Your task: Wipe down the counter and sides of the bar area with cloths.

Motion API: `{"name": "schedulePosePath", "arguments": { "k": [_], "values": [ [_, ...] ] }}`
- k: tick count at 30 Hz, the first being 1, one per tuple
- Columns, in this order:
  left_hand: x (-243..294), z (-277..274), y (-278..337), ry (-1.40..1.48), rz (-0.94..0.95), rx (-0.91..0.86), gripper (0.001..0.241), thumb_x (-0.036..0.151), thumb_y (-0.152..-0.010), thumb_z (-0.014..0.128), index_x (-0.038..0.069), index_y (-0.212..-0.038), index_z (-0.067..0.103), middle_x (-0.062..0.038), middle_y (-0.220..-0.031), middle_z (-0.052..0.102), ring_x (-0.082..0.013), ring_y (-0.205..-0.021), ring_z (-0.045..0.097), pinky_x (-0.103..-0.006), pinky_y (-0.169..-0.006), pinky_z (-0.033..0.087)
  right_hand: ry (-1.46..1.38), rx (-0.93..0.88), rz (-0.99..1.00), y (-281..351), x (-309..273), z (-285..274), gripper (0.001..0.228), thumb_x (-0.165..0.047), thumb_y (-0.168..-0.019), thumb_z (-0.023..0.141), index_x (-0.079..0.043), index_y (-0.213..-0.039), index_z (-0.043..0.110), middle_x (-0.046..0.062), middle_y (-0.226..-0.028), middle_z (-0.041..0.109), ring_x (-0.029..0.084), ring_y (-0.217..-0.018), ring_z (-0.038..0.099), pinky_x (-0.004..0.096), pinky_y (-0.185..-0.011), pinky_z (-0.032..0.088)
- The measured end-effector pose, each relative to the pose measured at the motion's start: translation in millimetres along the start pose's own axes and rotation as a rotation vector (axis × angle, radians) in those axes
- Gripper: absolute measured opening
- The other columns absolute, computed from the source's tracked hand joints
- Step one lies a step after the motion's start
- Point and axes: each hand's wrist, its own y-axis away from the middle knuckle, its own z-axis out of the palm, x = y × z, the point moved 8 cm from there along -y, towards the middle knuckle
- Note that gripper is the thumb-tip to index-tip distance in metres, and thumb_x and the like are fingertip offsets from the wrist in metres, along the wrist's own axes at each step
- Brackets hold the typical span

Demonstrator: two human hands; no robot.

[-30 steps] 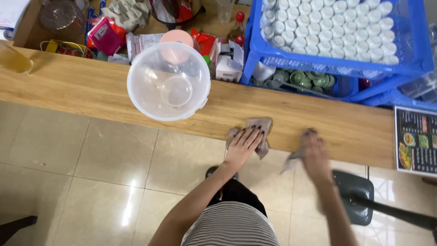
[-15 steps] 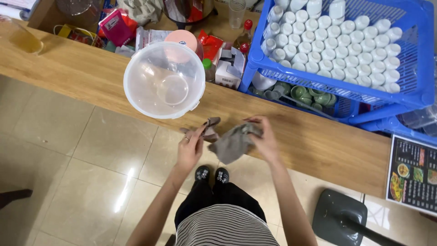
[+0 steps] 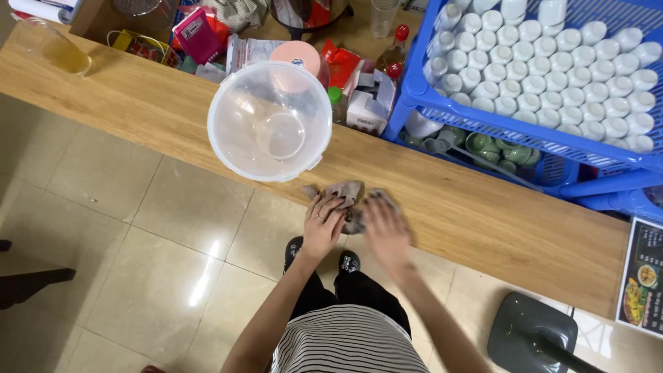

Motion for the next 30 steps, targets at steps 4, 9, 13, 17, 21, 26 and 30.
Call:
{"name": "schedulePosePath", "arguments": {
  "k": [4,9,13,17,21,26,30],
  "values": [
    [-34,-27,6,0.090,-0.018,0.015,0.029,0.006,-0.092,0.072,0.015,-0.119,0.063,-0.006,-0.129,0.065,-0.0324,-0.127,0.061,-0.0527,-0.118,0.043,-0.020,-0.067,0.051,28,35,-33,0.061,-0.018,-0.090,0.063,-0.007,-0.149,0.049,0.017,-0.153,0.048,0.032,-0.139,0.048,0.047,-0.110,0.044],
    [-76,-49,14,-0.085,0.058,-0.197,0.057,0.006,-0.088,0.066,0.004,-0.143,0.054,-0.014,-0.148,0.054,-0.0351,-0.139,0.049,-0.0512,-0.116,0.038,-0.075,-0.240,0.195,2,10,-12,0.068,-0.017,-0.085,0.062,-0.002,-0.148,0.040,0.022,-0.156,0.038,0.037,-0.147,0.038,0.050,-0.121,0.033],
    [-102,-22,30,-0.356,0.186,-0.350,0.062,0.007,-0.085,0.061,0.006,-0.146,0.054,-0.010,-0.154,0.051,-0.0278,-0.143,0.047,-0.0473,-0.117,0.040,-0.192,-0.206,0.221,-65,-64,23,0.071,-0.015,-0.087,0.061,0.003,-0.152,0.037,0.021,-0.159,0.036,0.037,-0.150,0.036,0.051,-0.124,0.032],
    [-160,-39,50,-0.257,0.308,-0.301,0.053,0.012,-0.093,0.057,0.002,-0.145,0.053,-0.011,-0.153,0.051,-0.0292,-0.142,0.048,-0.0480,-0.120,0.040,-0.191,-0.254,0.296,-75,-70,27,0.071,-0.020,-0.091,0.065,0.004,-0.152,0.038,0.021,-0.163,0.032,0.041,-0.147,0.035,0.052,-0.116,0.037],
    [-222,-110,22,-0.277,0.248,-0.265,0.050,0.008,-0.091,0.056,0.006,-0.141,0.057,-0.009,-0.150,0.055,-0.0268,-0.142,0.052,-0.0455,-0.120,0.041,0.062,-0.315,0.295,-62,-55,-11,0.071,-0.025,-0.085,0.071,-0.005,-0.148,0.044,0.018,-0.159,0.037,0.039,-0.144,0.040,0.052,-0.117,0.037],
    [-237,-107,25,-0.288,0.276,-0.221,0.050,0.006,-0.089,0.057,0.001,-0.139,0.058,-0.013,-0.150,0.057,-0.0298,-0.141,0.052,-0.0476,-0.118,0.043,-0.048,-0.156,0.380,-109,-110,-18,0.061,-0.022,-0.081,0.074,-0.002,-0.134,0.052,0.018,-0.144,0.053,0.039,-0.138,0.050,0.051,-0.115,0.041],
    [-205,-73,36,-0.137,0.265,-0.146,0.044,0.010,-0.091,0.058,0.002,-0.135,0.059,-0.013,-0.147,0.057,-0.0310,-0.140,0.052,-0.0498,-0.114,0.045,-0.066,-0.270,0.388,-143,-161,29,0.061,-0.028,-0.082,0.073,0.002,-0.133,0.056,0.021,-0.133,0.059,0.039,-0.127,0.054,0.051,-0.110,0.041]
  ]
}}
